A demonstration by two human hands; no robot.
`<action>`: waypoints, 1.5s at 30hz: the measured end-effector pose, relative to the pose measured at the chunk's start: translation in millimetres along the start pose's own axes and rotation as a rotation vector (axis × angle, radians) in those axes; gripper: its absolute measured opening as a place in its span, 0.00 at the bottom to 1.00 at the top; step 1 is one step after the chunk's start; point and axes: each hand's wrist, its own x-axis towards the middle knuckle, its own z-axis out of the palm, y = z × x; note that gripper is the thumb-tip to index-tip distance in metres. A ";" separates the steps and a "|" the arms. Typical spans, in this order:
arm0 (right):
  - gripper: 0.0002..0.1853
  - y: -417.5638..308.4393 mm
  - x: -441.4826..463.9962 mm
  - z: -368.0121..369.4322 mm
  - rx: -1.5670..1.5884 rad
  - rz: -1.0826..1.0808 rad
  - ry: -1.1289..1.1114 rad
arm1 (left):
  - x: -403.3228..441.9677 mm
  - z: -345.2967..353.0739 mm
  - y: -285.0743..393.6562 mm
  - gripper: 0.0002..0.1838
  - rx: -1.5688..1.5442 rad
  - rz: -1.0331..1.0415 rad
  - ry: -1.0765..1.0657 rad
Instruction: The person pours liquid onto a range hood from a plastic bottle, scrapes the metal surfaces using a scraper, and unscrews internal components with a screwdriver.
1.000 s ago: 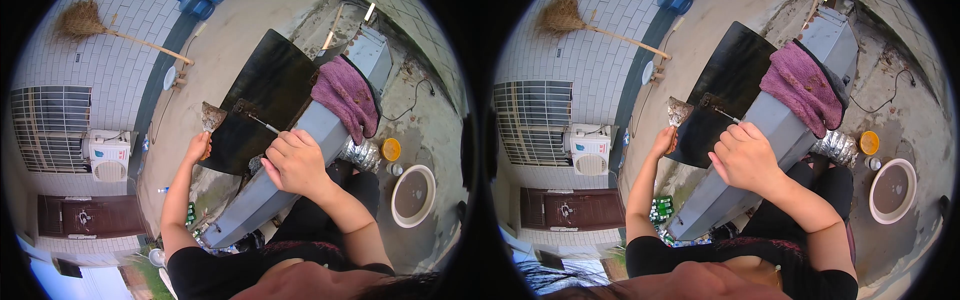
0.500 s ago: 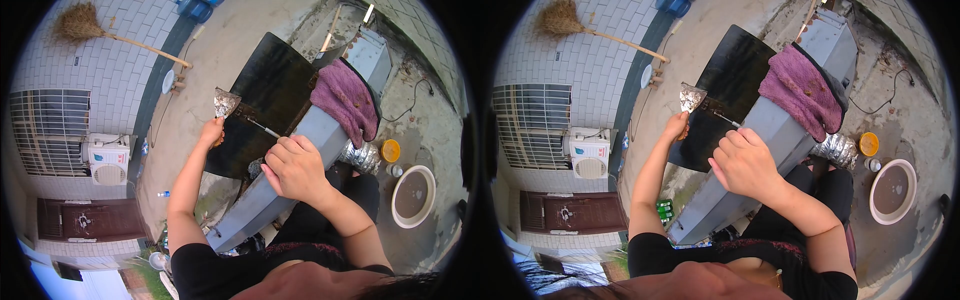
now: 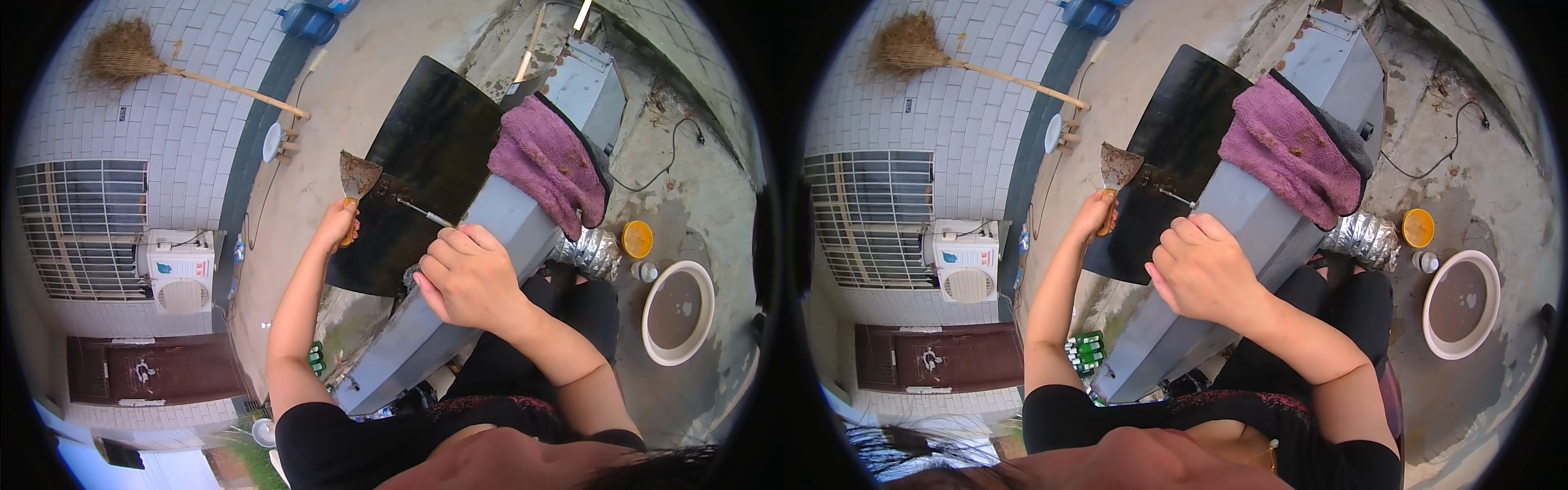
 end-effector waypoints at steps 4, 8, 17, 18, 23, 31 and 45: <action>0.07 -0.8 -0.2 0.6 0.003 0.002 0.022 | -4.5 -20.3 -28.7 0.13 0.020 -0.098 -0.020; 0.07 1.1 0.1 2.0 0.003 -0.008 0.027 | 5.4 -13.8 -19.0 0.15 0.071 -0.127 0.033; 0.07 -0.8 0.1 0.7 -0.008 -0.006 0.029 | 8.5 -4.6 -9.9 0.16 0.081 -0.152 0.063; 0.07 -0.9 -0.4 0.9 -0.003 -0.007 0.024 | 9.4 -2.6 -9.0 0.16 0.081 -0.155 0.073; 0.07 -0.7 0.2 0.5 -0.001 -0.007 0.024 | 17.6 3.8 -7.8 0.16 0.033 -0.169 0.062; 0.08 1.9 -0.6 3.0 0.010 -0.034 0.057 | 28.6 33.1 5.0 0.16 0.024 -0.105 0.073; 0.07 0.6 -0.9 1.1 0.011 -0.029 0.056 | -8.4 3.9 5.7 0.11 -0.171 -0.041 -0.083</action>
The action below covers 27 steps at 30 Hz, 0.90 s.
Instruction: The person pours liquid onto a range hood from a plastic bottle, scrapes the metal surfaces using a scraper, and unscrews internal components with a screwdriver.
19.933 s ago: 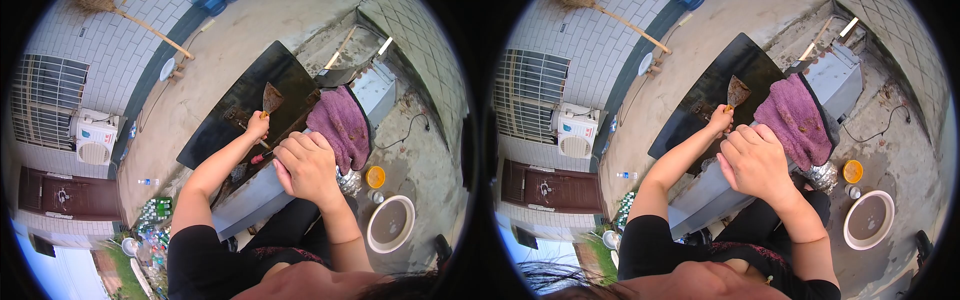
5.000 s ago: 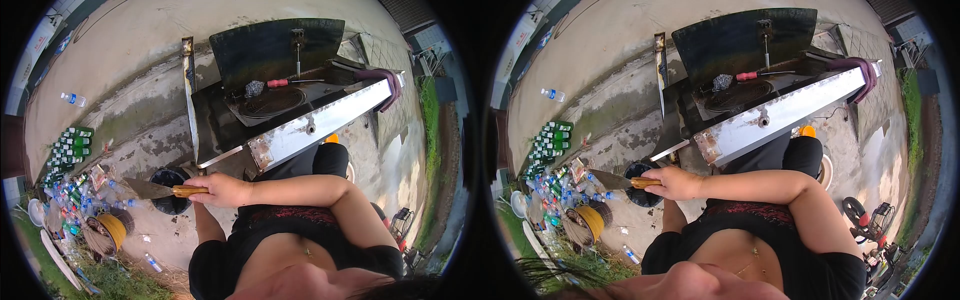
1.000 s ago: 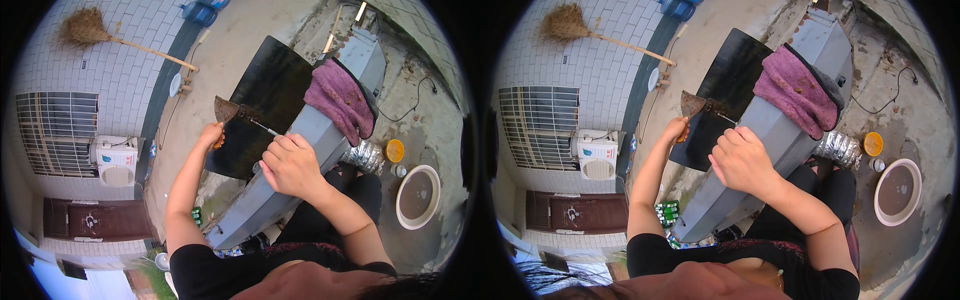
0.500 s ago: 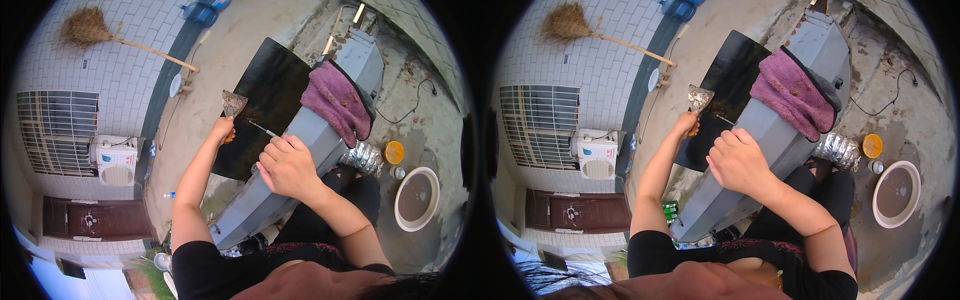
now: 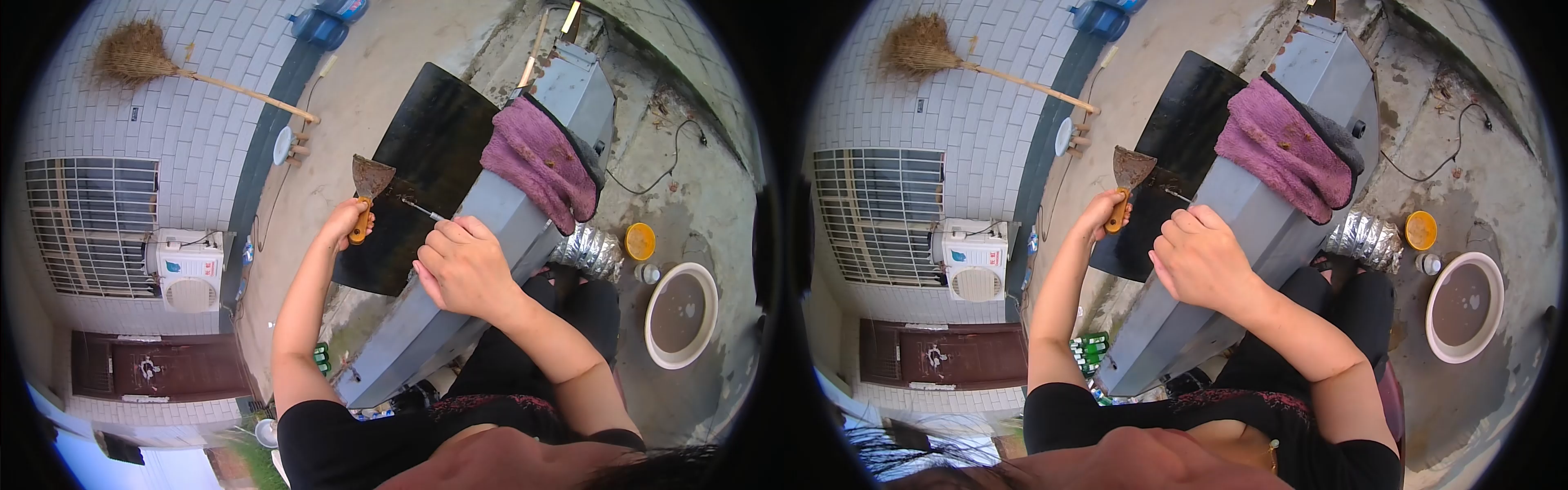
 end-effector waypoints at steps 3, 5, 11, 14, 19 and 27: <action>0.09 -0.3 -0.3 2.8 0.000 -0.007 0.023 | -9.7 -19.4 -25.0 0.11 0.057 -0.040 0.110; 0.08 -1.0 0.5 1.3 0.005 -0.003 0.011 | -8.1 -25.6 -31.2 0.10 0.108 -0.050 0.112; 0.08 -0.7 -0.2 2.5 -0.002 0.000 0.006 | 22.1 8.3 -5.7 0.09 0.205 0.008 0.159; 0.08 0.3 0.2 0.4 -0.003 -0.008 -0.001 | 42.1 25.8 11.6 0.10 0.200 -0.003 0.141; 0.07 1.1 -1.4 1.3 0.008 -0.001 -0.007 | 42.5 42.7 29.3 0.11 0.181 -0.011 0.162; 0.07 1.5 -1.9 0.6 0.007 0.000 -0.029 | 84.7 73.2 66.6 0.12 0.158 0.085 0.121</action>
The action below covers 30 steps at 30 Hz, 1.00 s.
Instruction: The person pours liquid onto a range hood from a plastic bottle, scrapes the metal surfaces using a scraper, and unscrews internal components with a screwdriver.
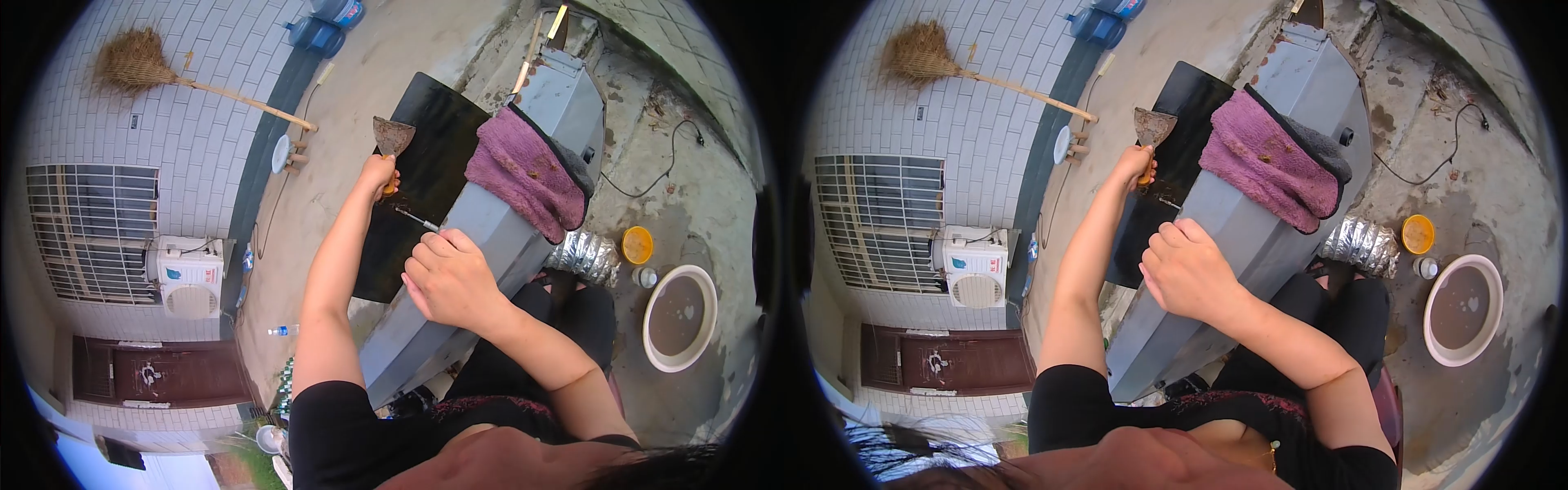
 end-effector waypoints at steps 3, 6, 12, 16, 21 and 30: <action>0.08 0.8 -1.1 0.9 -0.001 -0.015 0.007 | 17.3 16.4 26.0 0.13 -0.001 0.017 -0.018; 0.09 1.4 -1.5 1.3 0.003 -0.012 0.008 | 32.0 30.8 49.2 0.13 0.006 0.045 -0.056; 0.09 3.6 -0.9 -0.6 0.026 -0.010 -0.011 | 42.0 52.5 81.6 0.12 0.018 0.147 -0.078; 0.08 4.5 -1.2 -0.1 0.023 -0.011 0.003 | 14.2 36.9 70.1 0.09 -0.094 0.185 -0.121; 0.09 3.8 -1.3 0.6 0.056 -0.019 0.017 | -48.8 -2.0 -15.1 0.07 -0.121 -0.033 -0.281; 0.09 1.4 -0.7 -1.9 0.040 -0.005 -0.033 | -29.2 11.1 -19.6 0.08 -0.063 -0.102 -0.154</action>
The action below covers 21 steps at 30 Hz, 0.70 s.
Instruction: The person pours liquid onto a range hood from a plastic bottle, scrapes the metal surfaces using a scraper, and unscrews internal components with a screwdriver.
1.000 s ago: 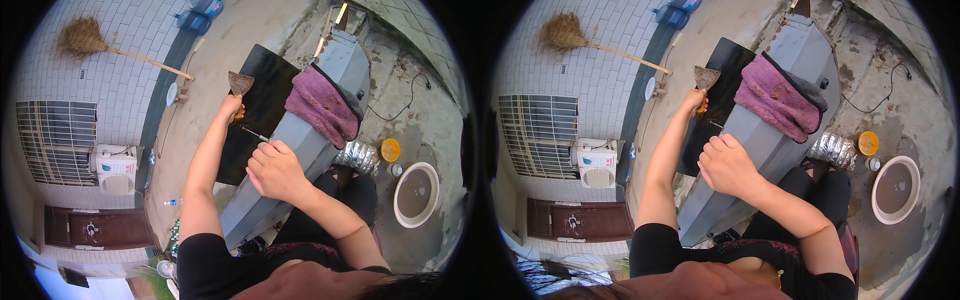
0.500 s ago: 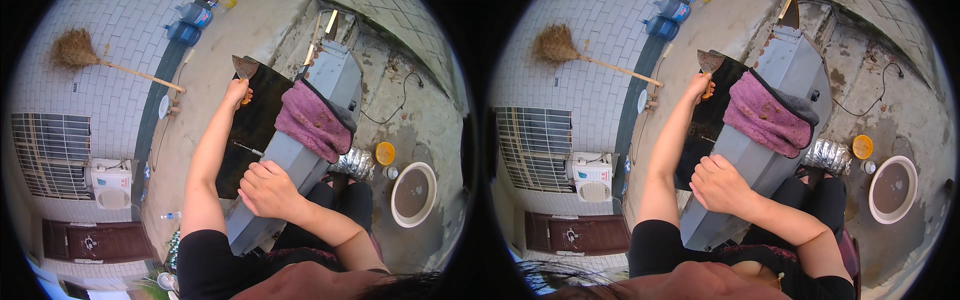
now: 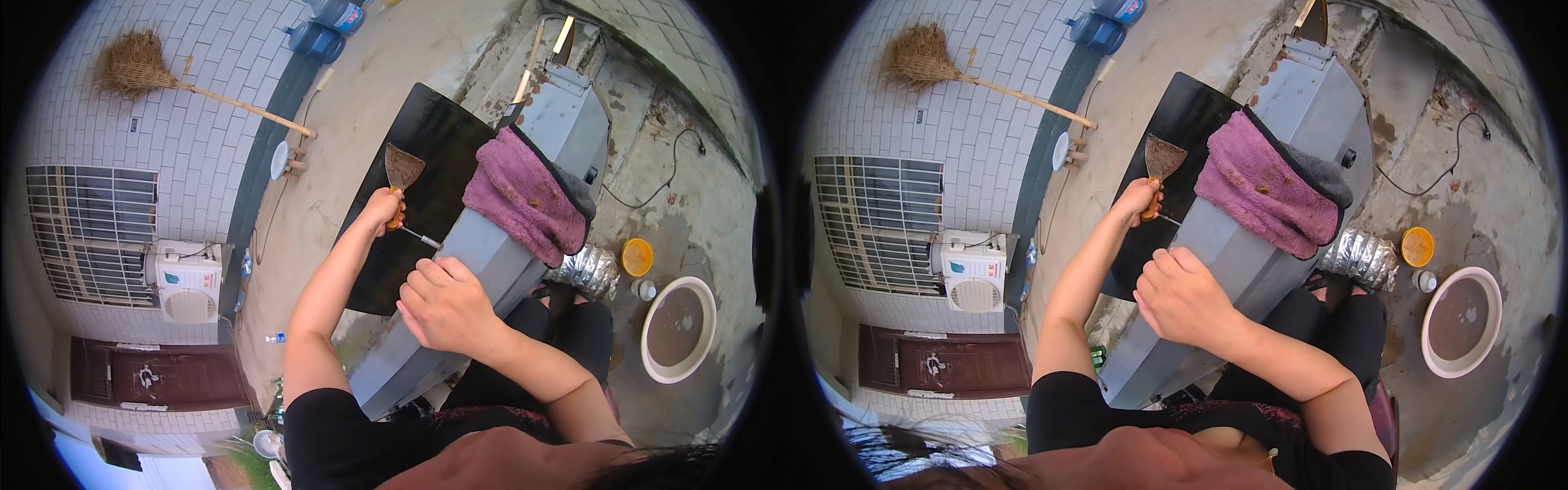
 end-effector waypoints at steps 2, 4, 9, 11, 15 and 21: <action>0.09 0.6 -0.7 2.0 0.002 -0.007 0.015 | 14.5 11.4 21.7 0.09 -0.016 0.000 -0.001; 0.09 1.4 -1.6 2.4 -0.002 -0.011 0.021 | 31.3 21.2 42.2 0.10 -0.012 0.019 -0.011; 0.10 3.5 -1.6 2.0 0.001 -0.013 0.014 | 61.7 44.6 91.1 0.11 -0.009 0.081 -0.043; 0.10 4.5 -1.7 2.2 0.006 -0.015 0.020 | 70.4 56.5 104.2 0.11 -0.012 0.145 -0.057; 0.10 4.4 -2.1 1.7 0.017 -0.025 0.031 | 56.5 59.8 107.1 0.10 -0.053 0.252 -0.059; 0.10 4.1 -2.5 3.0 0.005 -0.023 0.047 | -26.0 7.5 20.8 0.10 -0.061 0.114 -0.178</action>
